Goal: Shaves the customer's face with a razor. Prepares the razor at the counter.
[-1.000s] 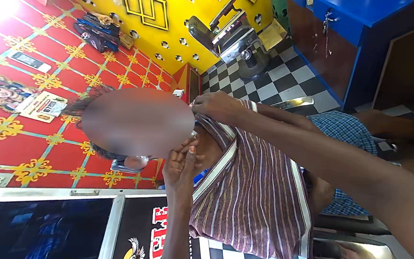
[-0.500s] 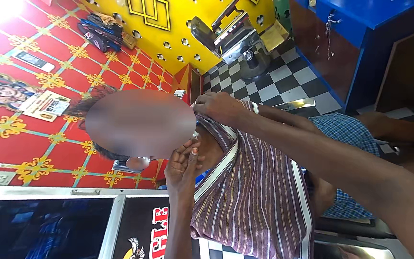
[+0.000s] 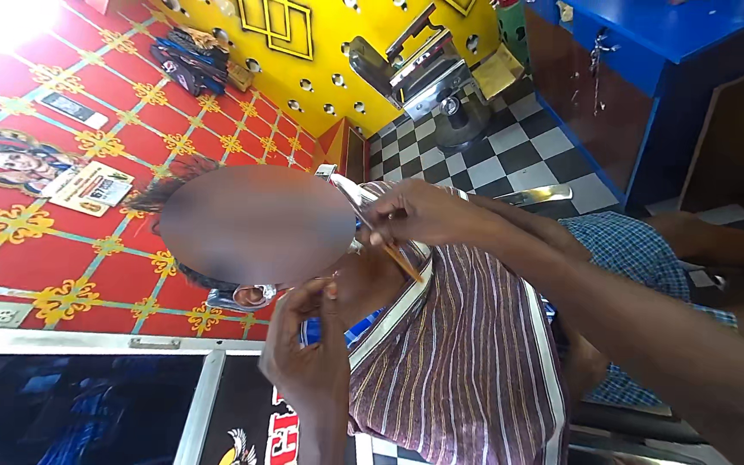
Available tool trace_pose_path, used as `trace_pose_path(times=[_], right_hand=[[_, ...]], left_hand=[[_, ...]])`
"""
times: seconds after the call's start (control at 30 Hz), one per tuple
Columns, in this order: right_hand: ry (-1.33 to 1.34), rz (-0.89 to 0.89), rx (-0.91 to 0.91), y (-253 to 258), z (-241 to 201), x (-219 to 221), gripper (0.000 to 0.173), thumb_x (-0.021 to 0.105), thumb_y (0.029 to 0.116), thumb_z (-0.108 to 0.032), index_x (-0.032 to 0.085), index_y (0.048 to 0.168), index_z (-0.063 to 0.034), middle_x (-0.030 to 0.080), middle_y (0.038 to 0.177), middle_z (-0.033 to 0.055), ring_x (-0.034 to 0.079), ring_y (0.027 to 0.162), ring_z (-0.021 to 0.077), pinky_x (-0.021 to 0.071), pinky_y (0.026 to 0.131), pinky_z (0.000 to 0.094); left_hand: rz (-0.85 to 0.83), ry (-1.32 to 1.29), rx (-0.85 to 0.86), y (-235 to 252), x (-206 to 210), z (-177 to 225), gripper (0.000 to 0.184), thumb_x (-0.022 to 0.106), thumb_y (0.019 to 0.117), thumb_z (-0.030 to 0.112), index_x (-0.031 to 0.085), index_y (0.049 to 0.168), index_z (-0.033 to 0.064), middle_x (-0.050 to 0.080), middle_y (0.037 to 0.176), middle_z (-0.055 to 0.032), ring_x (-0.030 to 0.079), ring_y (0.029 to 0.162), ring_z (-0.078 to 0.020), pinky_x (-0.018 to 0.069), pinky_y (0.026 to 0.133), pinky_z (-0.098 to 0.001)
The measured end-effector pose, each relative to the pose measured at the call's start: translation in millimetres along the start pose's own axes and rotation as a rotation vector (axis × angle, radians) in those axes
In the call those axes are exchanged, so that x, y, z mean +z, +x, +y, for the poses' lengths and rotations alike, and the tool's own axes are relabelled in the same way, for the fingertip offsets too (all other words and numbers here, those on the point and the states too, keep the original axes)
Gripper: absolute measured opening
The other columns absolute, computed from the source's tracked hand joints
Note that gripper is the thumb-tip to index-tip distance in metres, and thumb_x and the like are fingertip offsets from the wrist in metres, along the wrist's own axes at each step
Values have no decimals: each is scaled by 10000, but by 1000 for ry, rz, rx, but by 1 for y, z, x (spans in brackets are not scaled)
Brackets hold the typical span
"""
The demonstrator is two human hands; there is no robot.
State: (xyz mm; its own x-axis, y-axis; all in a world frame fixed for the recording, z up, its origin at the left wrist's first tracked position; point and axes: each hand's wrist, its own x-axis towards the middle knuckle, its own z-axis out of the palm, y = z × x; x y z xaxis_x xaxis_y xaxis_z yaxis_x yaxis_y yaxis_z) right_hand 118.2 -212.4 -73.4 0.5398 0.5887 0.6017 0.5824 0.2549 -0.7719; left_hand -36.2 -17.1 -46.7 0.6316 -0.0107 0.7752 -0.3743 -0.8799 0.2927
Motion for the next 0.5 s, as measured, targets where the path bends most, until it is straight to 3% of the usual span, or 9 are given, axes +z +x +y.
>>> trace_pose_path(times=[0.07,0.2,0.3,0.37,0.5], right_hand=[[381,-86,85,-12,-5,21,89,658,977,-8,703,1031,47,735,904,88,701,741,97,604,651,242],[328,73,241,-16,5,67,124,696,974,-75,722,1045,23,716,946,89,700,779,105,616,735,277],[262,135,274,-10,8,83,132,703,978,-116,744,1049,-13,731,939,81,697,764,111,605,743,293],[172,164,258,-7,2,88,120,713,972,-120,758,1034,-27,740,927,82,705,765,123,609,749,308],[-80,186,180,-1,-3,93,101,730,959,-153,780,972,-66,738,912,70,691,862,175,551,837,393]], left_hand=[[76,149,102,9,-1,-1,221,691,936,110,695,1085,-53,688,976,-89,639,821,-37,534,726,-176],[-24,327,166,30,6,-4,334,698,946,163,706,1267,71,642,1089,-136,609,872,-151,495,711,-258],[-11,327,187,37,10,-7,281,703,941,126,745,1217,92,630,1056,-109,603,871,-136,492,713,-238],[24,291,198,39,10,-9,246,716,927,111,763,1162,57,654,1019,-106,604,854,-106,481,710,-212],[73,245,176,39,11,-9,195,709,909,92,771,1073,6,682,987,-121,607,834,-73,463,689,-173]])
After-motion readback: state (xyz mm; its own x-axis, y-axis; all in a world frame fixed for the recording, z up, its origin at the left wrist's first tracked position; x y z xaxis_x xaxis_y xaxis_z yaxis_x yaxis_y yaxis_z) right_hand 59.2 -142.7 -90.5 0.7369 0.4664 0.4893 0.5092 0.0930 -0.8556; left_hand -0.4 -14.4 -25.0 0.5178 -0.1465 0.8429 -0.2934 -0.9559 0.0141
